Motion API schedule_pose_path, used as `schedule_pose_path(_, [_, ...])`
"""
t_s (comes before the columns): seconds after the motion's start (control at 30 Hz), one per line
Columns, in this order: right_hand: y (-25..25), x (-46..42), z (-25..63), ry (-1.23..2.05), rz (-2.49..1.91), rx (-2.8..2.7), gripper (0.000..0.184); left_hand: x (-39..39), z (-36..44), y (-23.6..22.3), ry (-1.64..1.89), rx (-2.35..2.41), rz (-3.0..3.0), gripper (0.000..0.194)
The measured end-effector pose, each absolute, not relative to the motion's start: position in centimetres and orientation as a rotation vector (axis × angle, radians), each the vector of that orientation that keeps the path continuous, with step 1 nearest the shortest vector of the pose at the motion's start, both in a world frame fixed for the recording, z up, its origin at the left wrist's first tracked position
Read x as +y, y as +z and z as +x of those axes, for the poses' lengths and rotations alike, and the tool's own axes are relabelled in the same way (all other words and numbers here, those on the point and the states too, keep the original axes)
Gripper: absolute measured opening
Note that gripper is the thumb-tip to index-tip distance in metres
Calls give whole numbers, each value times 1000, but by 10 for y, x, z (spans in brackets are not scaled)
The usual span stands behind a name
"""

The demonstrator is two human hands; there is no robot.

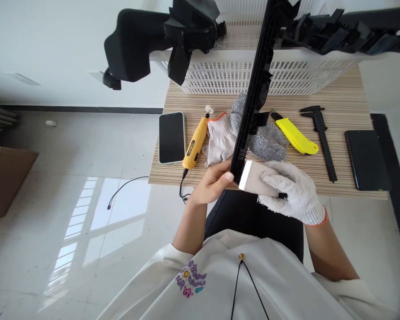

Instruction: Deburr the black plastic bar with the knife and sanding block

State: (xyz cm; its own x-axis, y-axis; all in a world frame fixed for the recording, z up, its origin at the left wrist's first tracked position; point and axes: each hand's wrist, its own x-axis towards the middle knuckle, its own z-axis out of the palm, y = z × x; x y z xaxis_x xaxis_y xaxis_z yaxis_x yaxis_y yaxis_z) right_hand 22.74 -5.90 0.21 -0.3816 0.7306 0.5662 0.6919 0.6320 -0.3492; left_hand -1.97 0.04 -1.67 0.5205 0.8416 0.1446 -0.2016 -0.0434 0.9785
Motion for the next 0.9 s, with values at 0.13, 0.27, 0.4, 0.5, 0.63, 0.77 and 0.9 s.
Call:
schedule_pose_path(0.13, [0, -59, 230, 56, -1128, -2151, 48, -2, -21, -22, 918, 618, 1328, 50])
schedule_pose_path(0.27, [4, -54, 221, 32, -1097, -2125, 45, -1, -25, -28, 963, 691, 1370, 55])
schedule_pose_path(0.4, [12, -49, 211, 32, -1088, -2150, 45, 2, -25, -23, 947, 745, 1480, 55])
schedule_pose_path(0.5, [17, -46, 206, 60, -1065, -2155, 45, 4, -24, -18, 912, 716, 1476, 52])
schedule_pose_path(0.63, [15, -46, 208, 78, -1053, -2160, 42, 3, -24, -18, 935, 720, 1446, 53])
schedule_pose_path(0.77, [9, -51, 219, 67, -1069, -2156, 41, 0, -26, -26, 978, 704, 1402, 55])
schedule_pose_path(0.9, [5, -56, 228, 31, -1109, -2153, 45, -2, -28, -35, 960, 643, 1313, 51])
